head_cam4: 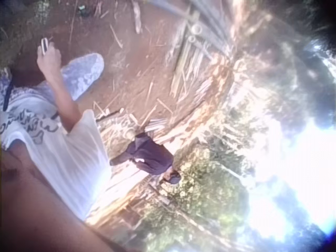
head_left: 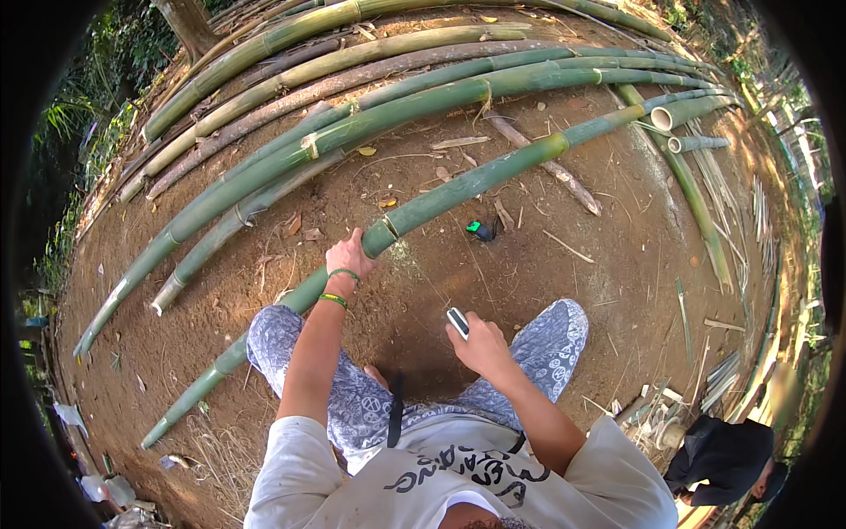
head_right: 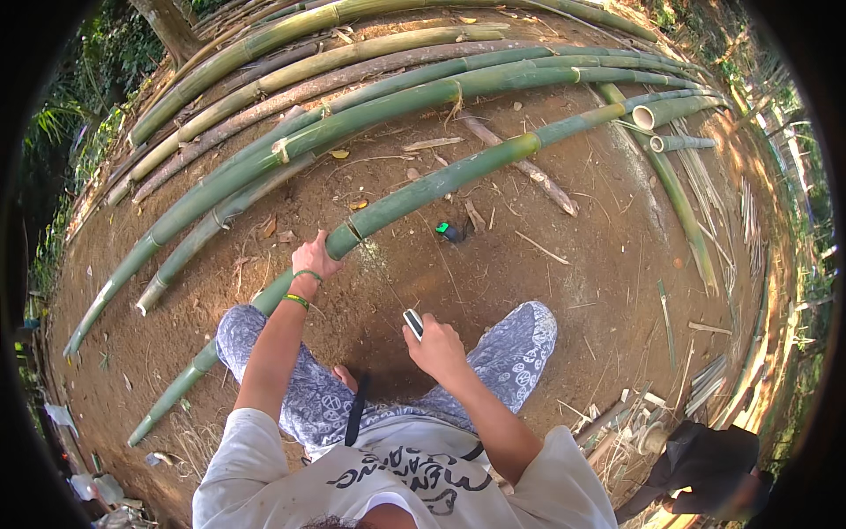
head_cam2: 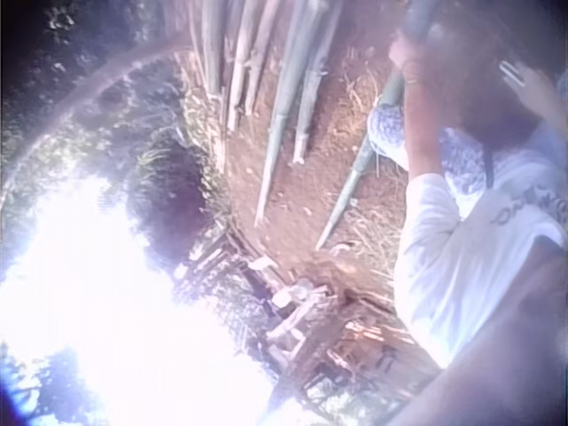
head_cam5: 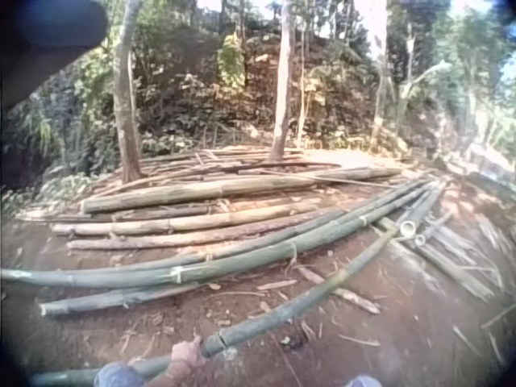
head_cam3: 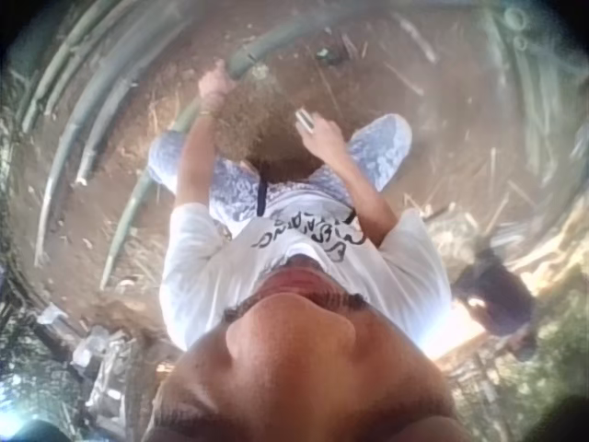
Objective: The person measures a long bamboo pole with a tape measure and then uses a hand saw to cut it into a shorter segment. The person sits on the ground during the process and finishes by separating the cut piece from the main pole.
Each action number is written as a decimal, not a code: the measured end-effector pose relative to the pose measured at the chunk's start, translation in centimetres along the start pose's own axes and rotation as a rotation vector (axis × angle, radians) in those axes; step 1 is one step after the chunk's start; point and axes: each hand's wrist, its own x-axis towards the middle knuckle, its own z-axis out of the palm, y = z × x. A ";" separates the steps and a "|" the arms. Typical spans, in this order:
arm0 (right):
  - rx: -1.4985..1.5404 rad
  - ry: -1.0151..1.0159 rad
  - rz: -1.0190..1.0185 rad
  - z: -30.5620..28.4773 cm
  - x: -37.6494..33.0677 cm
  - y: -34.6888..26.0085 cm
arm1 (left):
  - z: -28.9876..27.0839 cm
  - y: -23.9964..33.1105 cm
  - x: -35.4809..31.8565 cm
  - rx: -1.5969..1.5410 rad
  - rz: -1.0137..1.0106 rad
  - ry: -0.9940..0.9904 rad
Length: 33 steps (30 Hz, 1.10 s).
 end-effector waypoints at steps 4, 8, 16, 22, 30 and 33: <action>0.041 -0.006 0.029 2.8 5.6 -1.0 | 1.4 -0.4 0.1 -0.018 0.027 0.082; 0.050 0.024 0.060 3.8 12.7 -3.0 | 1.4 2.5 -0.1 -0.025 0.029 0.087; -0.014 -0.052 0.056 -1.2 2.0 -1.6 | 1.4 0.7 -0.9 -0.061 0.021 0.147; -0.013 0.001 -0.007 4.1 12.0 -2.9 | 2.4 1.4 -0.9 -0.065 0.056 0.174; -0.036 -0.064 -0.024 1.4 8.2 -1.6 | 2.1 0.1 -0.9 -0.091 0.026 0.176; -0.061 -0.059 0.000 0.8 4.5 -1.5 | 2.2 0.4 -1.5 -0.102 0.032 0.183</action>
